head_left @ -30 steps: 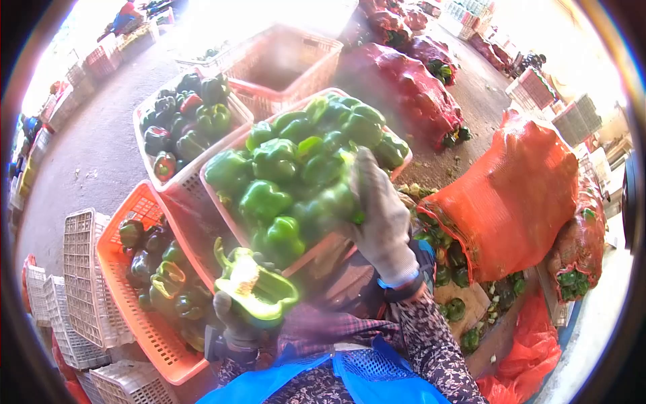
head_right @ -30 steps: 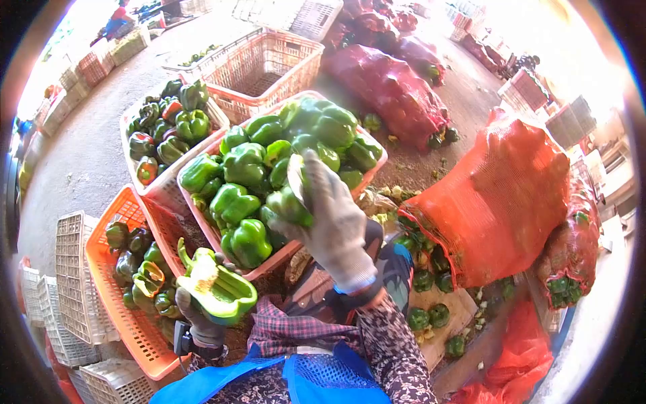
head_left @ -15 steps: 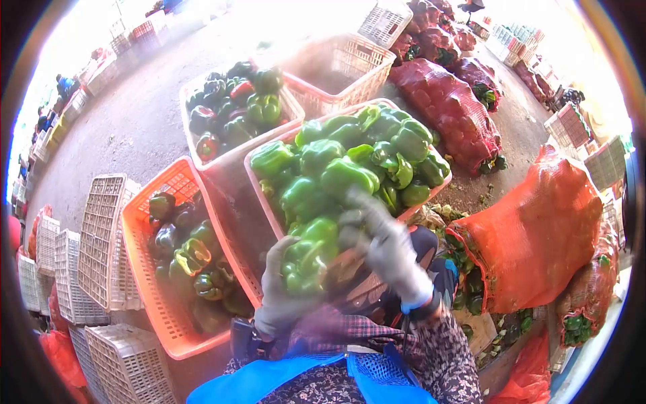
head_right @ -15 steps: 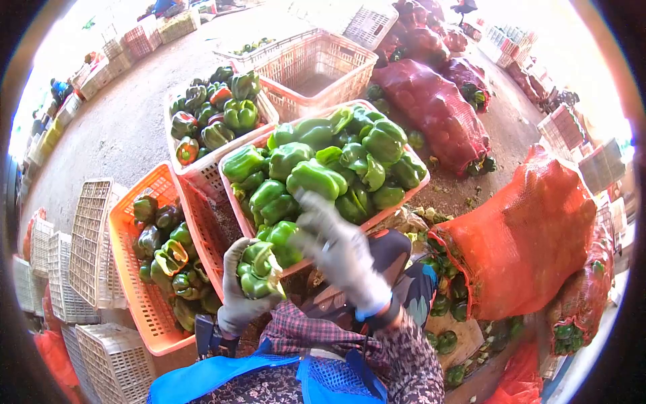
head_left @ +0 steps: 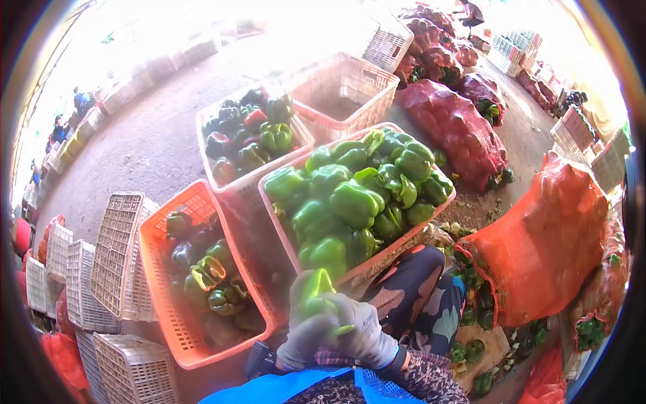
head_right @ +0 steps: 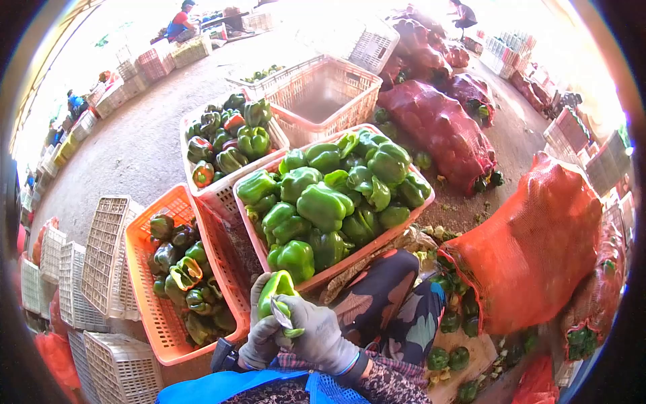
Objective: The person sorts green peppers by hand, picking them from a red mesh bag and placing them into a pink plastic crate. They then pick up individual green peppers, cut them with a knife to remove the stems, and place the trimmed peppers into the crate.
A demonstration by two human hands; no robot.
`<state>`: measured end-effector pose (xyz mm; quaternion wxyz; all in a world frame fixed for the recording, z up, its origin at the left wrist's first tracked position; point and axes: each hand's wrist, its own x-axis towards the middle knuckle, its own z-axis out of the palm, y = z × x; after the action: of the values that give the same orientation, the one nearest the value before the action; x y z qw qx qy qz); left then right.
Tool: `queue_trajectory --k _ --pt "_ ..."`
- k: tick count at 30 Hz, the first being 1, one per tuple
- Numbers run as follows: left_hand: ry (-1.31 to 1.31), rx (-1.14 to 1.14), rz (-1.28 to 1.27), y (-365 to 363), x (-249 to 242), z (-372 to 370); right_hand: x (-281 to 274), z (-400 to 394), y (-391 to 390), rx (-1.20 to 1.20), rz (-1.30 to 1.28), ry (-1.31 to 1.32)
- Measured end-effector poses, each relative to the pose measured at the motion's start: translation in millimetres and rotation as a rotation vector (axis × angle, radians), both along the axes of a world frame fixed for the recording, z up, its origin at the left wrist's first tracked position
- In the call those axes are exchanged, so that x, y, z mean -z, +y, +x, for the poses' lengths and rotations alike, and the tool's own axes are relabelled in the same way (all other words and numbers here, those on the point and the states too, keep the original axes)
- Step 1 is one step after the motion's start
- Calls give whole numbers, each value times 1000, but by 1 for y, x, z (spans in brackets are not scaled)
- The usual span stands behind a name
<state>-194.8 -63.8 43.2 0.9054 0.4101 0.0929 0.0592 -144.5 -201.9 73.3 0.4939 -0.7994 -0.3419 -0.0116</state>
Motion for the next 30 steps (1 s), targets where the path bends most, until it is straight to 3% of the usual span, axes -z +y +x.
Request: queue_trajectory --k 2,4,7,8,9,10,12,13,15,16,17,19,20,21,23,25,27,28,30 --pt "10 22 21 -2 3 -3 4 1 -9 -20 -27 28" --pt "-67 132 -84 4 12 -9 5 5 -17 -251 -45 79" --pt "53 242 -138 4 2 -16 3 14 -22 -416 -270 212" --pt "84 125 17 -4 30 -18 8 16 -22 -457 -322 130" --pt "192 268 7 -2 -20 -10 10 14 -21 -418 -378 -18" --pt "212 267 -1 -1 -11 -16 8 16 -20 -426 -416 -52" --pt "72 354 278 6 4 -17 5 22 -18 -449 -485 -51" --pt "71 351 281 6 5 -15 2 26 -19 -451 -483 -54" --pt "49 324 -438 3 -3 -4 -16 34 -22 -325 -289 92" --pt "85 248 -126 6 -4 1 -22 37 -27 -239 -206 235" --pt "117 165 187 12 -4 8 -14 31 -34 -168 131 510" --pt "13 105 -156 29 -16 37 -22 37 -44 29 393 471" --pt "-23 -15 20 34 -27 54 -29 36 -55 182 403 465" --pt "-148 -64 -6 48 -22 65 -33 34 -71 340 413 459" --pt "-72 -220 685 99 -4 86 -30 37 -115 521 279 62" --pt "-322 -150 523 113 -59 135 -14 25 -177 834 70 -114" --pt "-357 -251 866 137 -49 187 -8 -9 -234 1051 -144 -164" --pt "-496 -453 1606 151 -51 213 9 -30 -270 1166 -212 -150" --pt "-354 -220 1762 159 -13 251 51 -75 -333 1369 -440 -133"
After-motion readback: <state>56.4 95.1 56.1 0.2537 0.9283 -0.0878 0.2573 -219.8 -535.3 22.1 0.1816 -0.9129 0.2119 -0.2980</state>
